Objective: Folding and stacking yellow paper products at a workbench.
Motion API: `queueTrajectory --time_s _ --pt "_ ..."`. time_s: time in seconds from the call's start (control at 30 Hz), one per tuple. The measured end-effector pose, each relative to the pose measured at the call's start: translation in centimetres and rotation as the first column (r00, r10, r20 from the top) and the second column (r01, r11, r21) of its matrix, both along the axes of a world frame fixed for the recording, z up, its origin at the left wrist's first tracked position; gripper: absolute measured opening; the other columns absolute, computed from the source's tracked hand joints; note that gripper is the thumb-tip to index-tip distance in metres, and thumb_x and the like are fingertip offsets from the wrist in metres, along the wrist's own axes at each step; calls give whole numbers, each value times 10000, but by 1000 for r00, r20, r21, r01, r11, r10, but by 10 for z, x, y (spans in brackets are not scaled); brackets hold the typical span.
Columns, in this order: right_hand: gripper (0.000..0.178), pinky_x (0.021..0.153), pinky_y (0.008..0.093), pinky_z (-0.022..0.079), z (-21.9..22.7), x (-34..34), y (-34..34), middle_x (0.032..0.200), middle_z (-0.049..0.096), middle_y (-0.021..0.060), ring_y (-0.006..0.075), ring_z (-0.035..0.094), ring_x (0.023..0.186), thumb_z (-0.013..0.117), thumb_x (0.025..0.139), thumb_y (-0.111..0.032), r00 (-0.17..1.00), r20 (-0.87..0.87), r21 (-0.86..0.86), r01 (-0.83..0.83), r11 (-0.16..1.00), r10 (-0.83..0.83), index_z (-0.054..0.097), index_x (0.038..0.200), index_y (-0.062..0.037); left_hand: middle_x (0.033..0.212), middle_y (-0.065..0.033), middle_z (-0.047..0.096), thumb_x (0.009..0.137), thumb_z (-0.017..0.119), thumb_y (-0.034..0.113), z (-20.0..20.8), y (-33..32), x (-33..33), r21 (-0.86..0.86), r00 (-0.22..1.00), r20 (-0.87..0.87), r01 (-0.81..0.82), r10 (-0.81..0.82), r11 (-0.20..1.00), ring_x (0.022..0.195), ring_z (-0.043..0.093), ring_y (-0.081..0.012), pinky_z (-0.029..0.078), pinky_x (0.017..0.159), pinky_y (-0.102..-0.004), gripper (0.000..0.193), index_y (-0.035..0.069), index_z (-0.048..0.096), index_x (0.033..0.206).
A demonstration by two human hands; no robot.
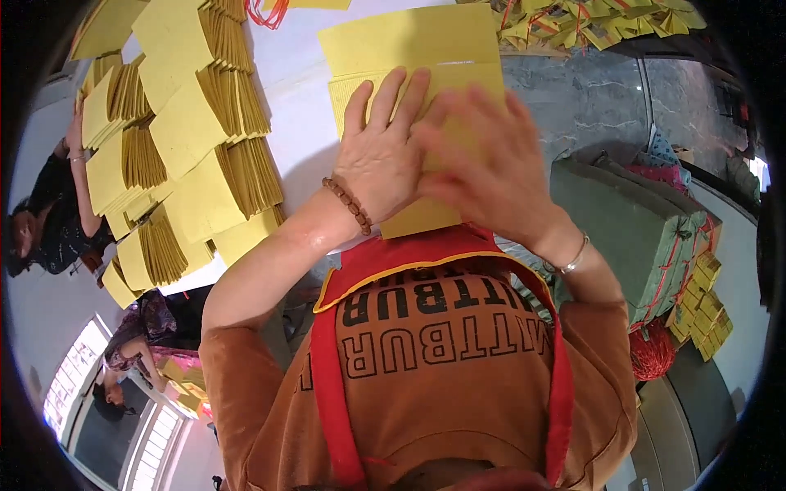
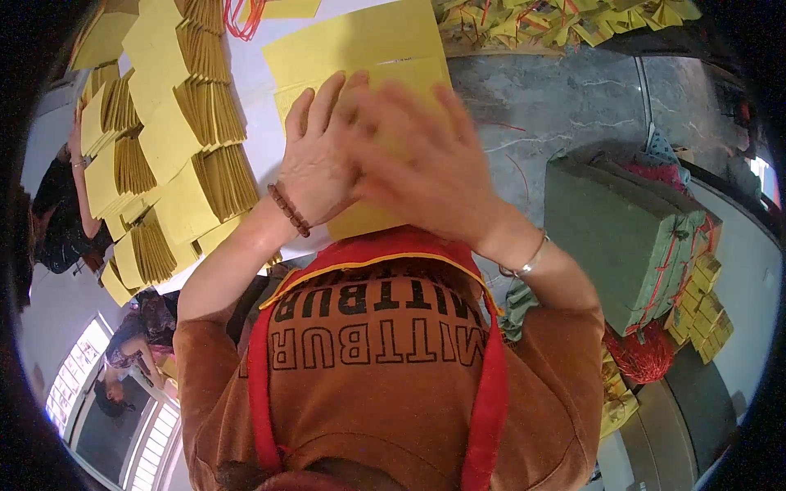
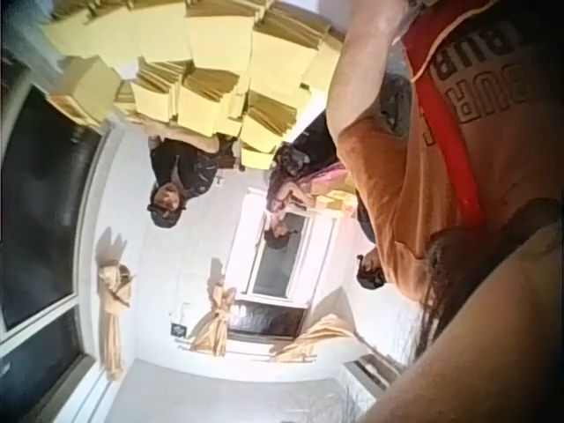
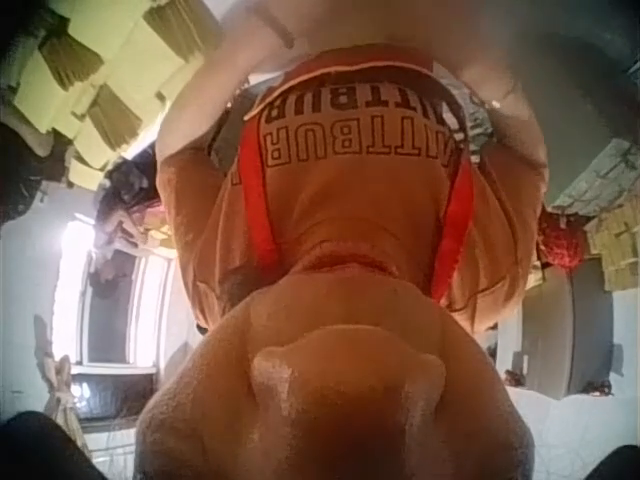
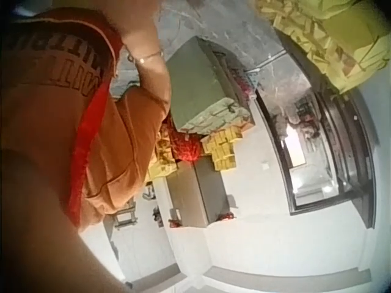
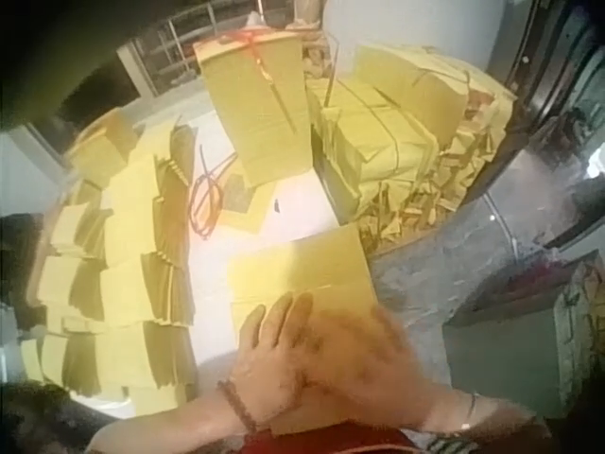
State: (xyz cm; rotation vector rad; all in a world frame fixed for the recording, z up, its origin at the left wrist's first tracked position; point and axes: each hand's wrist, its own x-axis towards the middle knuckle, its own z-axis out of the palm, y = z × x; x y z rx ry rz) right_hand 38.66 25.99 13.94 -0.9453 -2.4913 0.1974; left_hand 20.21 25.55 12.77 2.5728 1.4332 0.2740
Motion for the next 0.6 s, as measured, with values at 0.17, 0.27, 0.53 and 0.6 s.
queueTrajectory --time_s 0.17,0.27,0.53,0.6 --pt "623 1081 531 150 -19 -9 4 1452 263 145 329 251 1340 511 837 -503 994 45 -254 -86 963 100 406 1335 -143 1427 -138 289 698 687 419 -10 0 0 -7 999 18 -41 41 999 1327 231 -319 176 1063 -493 729 51 462 1286" --pt "653 1077 542 141 -22 -9 2 1466 234 163 335 222 1354 440 873 -525 998 -16 -309 -57 949 55 336 1383 -130 1419 -142 312 733 673 328 -10 -3 -6 -52 992 109 -51 57 997 1330 240 -318 168 1067 -484 652 29 466 1274" --pt "621 1074 541 143 -20 -17 3 1448 264 187 344 229 1351 453 890 -469 970 239 -206 3 979 47 333 1390 -121 1428 -135 322 750 672 322 -7 -4 -22 -6 957 260 -134 131 991 1352 205 -341 164 1038 -522 662 76 438 1318" --pt "641 1081 538 124 -19 -18 4 1454 251 187 339 211 1360 488 867 -456 975 215 -223 0 975 49 339 1385 -109 1458 -128 269 703 702 441 -17 -4 -25 -14 977 154 -148 148 989 1359 168 -352 215 1018 -512 771 95 425 1333"
